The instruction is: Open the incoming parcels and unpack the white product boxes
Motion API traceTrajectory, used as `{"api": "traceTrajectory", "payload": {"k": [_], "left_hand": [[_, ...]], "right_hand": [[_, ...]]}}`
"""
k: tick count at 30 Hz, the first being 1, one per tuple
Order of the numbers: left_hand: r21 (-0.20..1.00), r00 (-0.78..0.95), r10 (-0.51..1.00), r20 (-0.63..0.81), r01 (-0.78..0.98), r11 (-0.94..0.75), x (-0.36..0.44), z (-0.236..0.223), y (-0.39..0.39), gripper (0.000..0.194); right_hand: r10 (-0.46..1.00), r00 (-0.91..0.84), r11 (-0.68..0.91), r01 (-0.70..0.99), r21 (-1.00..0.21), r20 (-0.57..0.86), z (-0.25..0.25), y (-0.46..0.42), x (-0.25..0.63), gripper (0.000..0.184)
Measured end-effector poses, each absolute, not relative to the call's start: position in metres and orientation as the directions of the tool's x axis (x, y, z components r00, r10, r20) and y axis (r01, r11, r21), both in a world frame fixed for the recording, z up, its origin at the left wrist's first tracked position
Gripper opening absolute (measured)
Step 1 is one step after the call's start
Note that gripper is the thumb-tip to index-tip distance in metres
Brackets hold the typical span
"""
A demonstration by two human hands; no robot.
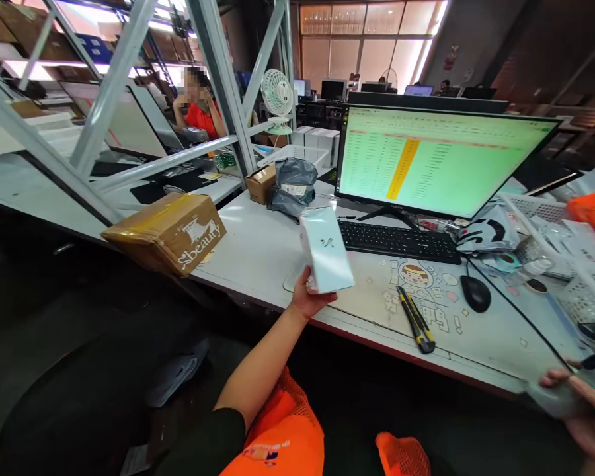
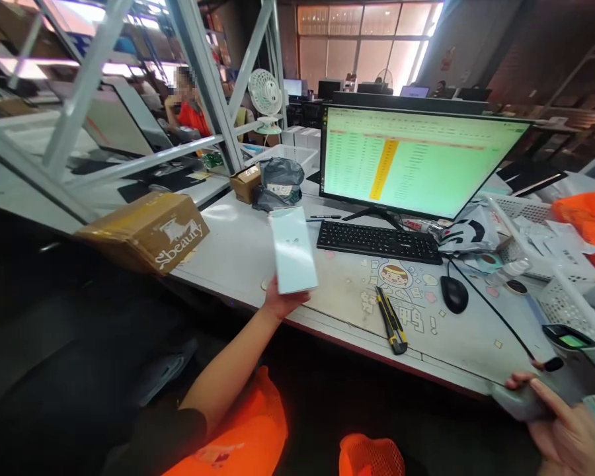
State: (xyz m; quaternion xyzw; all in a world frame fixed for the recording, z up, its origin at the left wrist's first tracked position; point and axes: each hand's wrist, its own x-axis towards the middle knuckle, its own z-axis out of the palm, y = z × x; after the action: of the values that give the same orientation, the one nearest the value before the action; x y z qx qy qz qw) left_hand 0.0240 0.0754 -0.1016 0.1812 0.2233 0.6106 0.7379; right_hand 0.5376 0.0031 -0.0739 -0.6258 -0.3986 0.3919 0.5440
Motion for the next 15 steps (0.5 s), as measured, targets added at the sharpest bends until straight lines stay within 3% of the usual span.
{"api": "traceTrajectory", "payload": {"k": [2,3,6,9,12,15], "left_hand": [[0.486,0.245,0.969,-0.040,-0.842,0.233,0.035,-0.096,0.074,0.064],[0.480,0.264,0.964,-0.021,-0.843,0.242,0.042,-0.093,0.074,0.064],[0.462,0.316,0.948,-0.030,-0.837,0.293,0.067,-0.090,0.075,0.060],[0.425,0.359,0.933,-0.032,-0.840,0.338,0.088,-0.094,0.075,0.064],[0.418,0.377,0.926,-0.029,-0.836,0.354,0.088,-0.101,0.071,0.069],[0.454,0.382,0.922,-0.061,-0.812,0.367,0.063,-0.107,0.062,0.068]], "right_hand": [[0.919,0.383,-0.114,0.028,-0.993,-0.094,-0.071,-0.012,0.514,0.036],[0.950,0.292,-0.135,0.049,-0.990,-0.115,-0.069,-0.018,0.497,0.031],[0.969,-0.022,-0.236,0.209,-0.949,-0.246,-0.059,-0.029,0.436,0.039],[0.910,-0.212,-0.304,0.241,-0.922,-0.356,-0.047,-0.033,0.382,0.046],[0.874,-0.283,-0.344,0.211,-0.915,-0.394,-0.039,-0.035,0.363,0.055],[0.897,-0.214,-0.352,0.182,-0.918,-0.386,-0.043,-0.030,0.390,0.056]]}}
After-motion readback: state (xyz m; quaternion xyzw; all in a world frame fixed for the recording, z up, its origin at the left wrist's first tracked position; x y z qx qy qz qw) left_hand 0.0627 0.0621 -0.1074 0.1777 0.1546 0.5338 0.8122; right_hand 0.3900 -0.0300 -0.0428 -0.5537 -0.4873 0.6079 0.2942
